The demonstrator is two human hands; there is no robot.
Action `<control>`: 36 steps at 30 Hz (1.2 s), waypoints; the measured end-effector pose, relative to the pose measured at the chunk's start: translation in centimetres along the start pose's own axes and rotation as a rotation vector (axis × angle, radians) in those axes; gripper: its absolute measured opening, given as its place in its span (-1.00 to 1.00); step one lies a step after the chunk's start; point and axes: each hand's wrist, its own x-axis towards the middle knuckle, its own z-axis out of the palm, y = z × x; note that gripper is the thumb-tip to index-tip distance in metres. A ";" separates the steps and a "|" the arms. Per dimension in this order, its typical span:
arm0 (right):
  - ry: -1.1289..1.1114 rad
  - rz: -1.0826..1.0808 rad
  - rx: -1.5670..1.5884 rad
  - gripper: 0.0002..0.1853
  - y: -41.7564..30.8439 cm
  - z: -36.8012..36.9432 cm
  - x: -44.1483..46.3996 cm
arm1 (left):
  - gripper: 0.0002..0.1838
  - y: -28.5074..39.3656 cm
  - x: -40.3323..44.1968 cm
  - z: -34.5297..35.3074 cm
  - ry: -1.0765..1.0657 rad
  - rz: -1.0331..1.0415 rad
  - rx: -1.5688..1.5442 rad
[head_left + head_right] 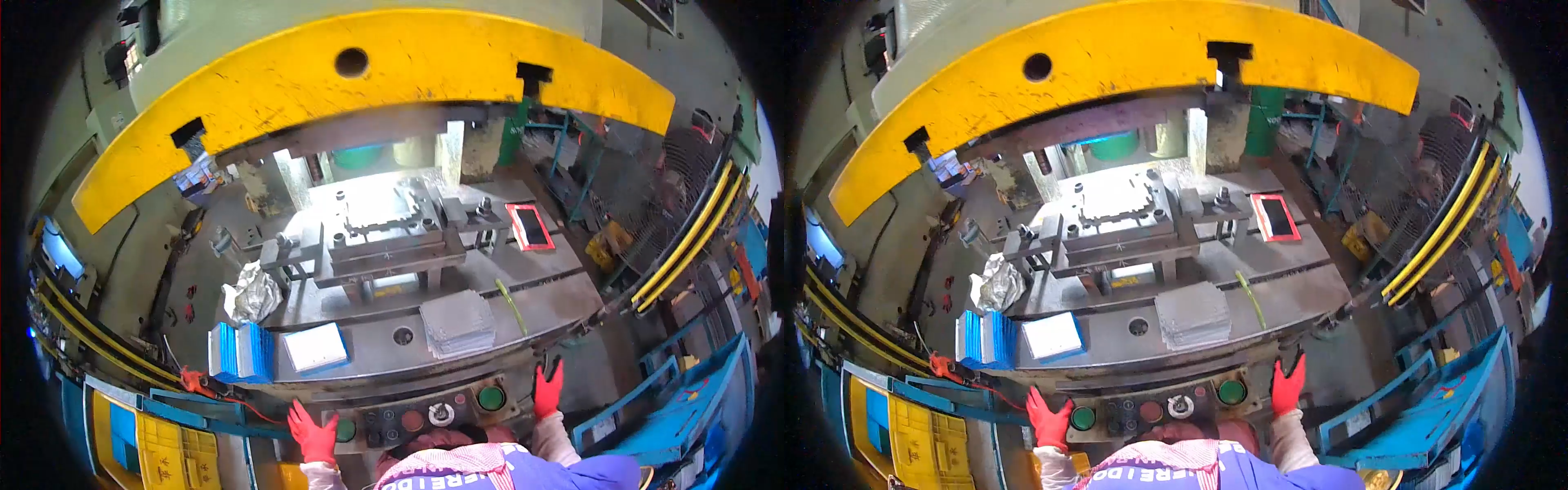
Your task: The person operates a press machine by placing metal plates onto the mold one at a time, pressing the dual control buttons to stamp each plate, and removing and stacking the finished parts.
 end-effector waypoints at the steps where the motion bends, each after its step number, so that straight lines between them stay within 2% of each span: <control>1: 0.008 -0.110 -0.023 -0.19 -3.6 -1.1 0.9 | 0.15 2.6 0.5 -1.9 0.086 0.178 -0.147; 2: 0.015 -0.217 -0.049 -0.20 -6.6 -1.9 1.6 | 0.09 5.2 1.4 -3.4 0.171 0.354 -0.288; 4: -0.025 -0.433 -0.102 -0.21 -12.1 -3.0 2.4 | -0.01 11.0 3.8 -5.3 0.177 0.616 -0.487; 6: -0.112 -0.652 -0.154 -0.20 -16.6 -2.9 2.3 | -0.03 17.1 7.1 -6.3 0.031 0.794 -0.737; 8: -0.232 -0.736 -0.114 -0.20 -18.3 -1.7 0.9 | -0.08 23.7 10.5 -6.8 -0.093 0.922 -0.990; 10: -0.329 -0.804 -0.057 -0.20 -19.9 -0.6 -0.4 | -0.24 29.5 14.7 -6.9 -0.433 0.721 -1.294; 12: -0.403 -0.853 0.012 -0.21 -20.8 -0.4 -1.6 | -0.33 34.4 20.1 -6.9 -0.836 0.394 -1.767; 14: -0.429 -0.811 0.040 -0.22 -20.3 -1.0 -2.5 | -0.52 37.9 27.9 -3.9 -0.999 0.596 -2.055; 16: -0.443 -0.750 0.039 -0.23 -19.8 -1.8 -3.2 | -0.58 40.8 31.1 -4.2 -0.918 0.635 -2.133; 17: -0.445 -0.711 0.023 -0.23 -19.4 -2.6 -3.2 | -0.57 41.3 32.2 -3.9 -1.253 0.550 -2.305; 19: -0.434 -0.659 -0.035 -0.24 -17.8 -3.7 -3.1 | -0.55 42.4 34.5 -3.3 -1.974 0.075 -2.505; 20: -0.400 -0.632 -0.049 -0.25 -16.9 -4.1 -3.3 | -0.56 42.9 31.5 -4.8 -1.327 0.689 -2.234; 22: -0.350 -0.569 -0.087 -0.27 -15.1 -4.7 -3.9 | -0.59 42.8 35.0 -2.6 -1.459 0.903 -2.161; 25: -0.349 -0.552 -0.079 -0.30 -14.6 -4.7 -3.8 | -0.65 42.5 37.6 -1.7 -1.474 0.562 -2.058; 26: -0.366 -0.538 -0.072 -0.30 -14.5 -4.4 -3.9 | -0.65 41.8 35.4 -3.1 -1.816 0.449 -2.063; 27: -0.376 -0.532 -0.061 -0.27 -14.7 -4.1 -4.0 | -0.65 41.5 34.8 -2.8 -1.529 0.457 -2.063; 29: -0.430 -0.549 -0.027 -0.26 -16.6 -3.7 -4.0 | -0.77 39.3 33.3 -2.0 -1.145 0.639 -1.836; 30: -0.455 -0.560 -0.003 -0.26 -17.5 -3.4 -3.8 | -0.85 36.5 34.9 -0.1 -1.478 0.438 -1.853; 32: -0.511 -0.616 0.036 -0.26 -19.3 -2.9 -3.4 | -0.87 31.9 28.7 -1.4 -0.835 0.437 -1.810; 33: -0.526 -0.646 0.064 -0.26 -20.2 -2.4 -3.2 | -0.85 28.9 25.6 -3.4 -0.624 0.695 -1.465; 36: -0.649 -0.572 0.264 -0.28 -22.8 -0.4 -3.3 | -0.26 22.4 16.8 -6.8 -0.470 0.647 -1.441</control>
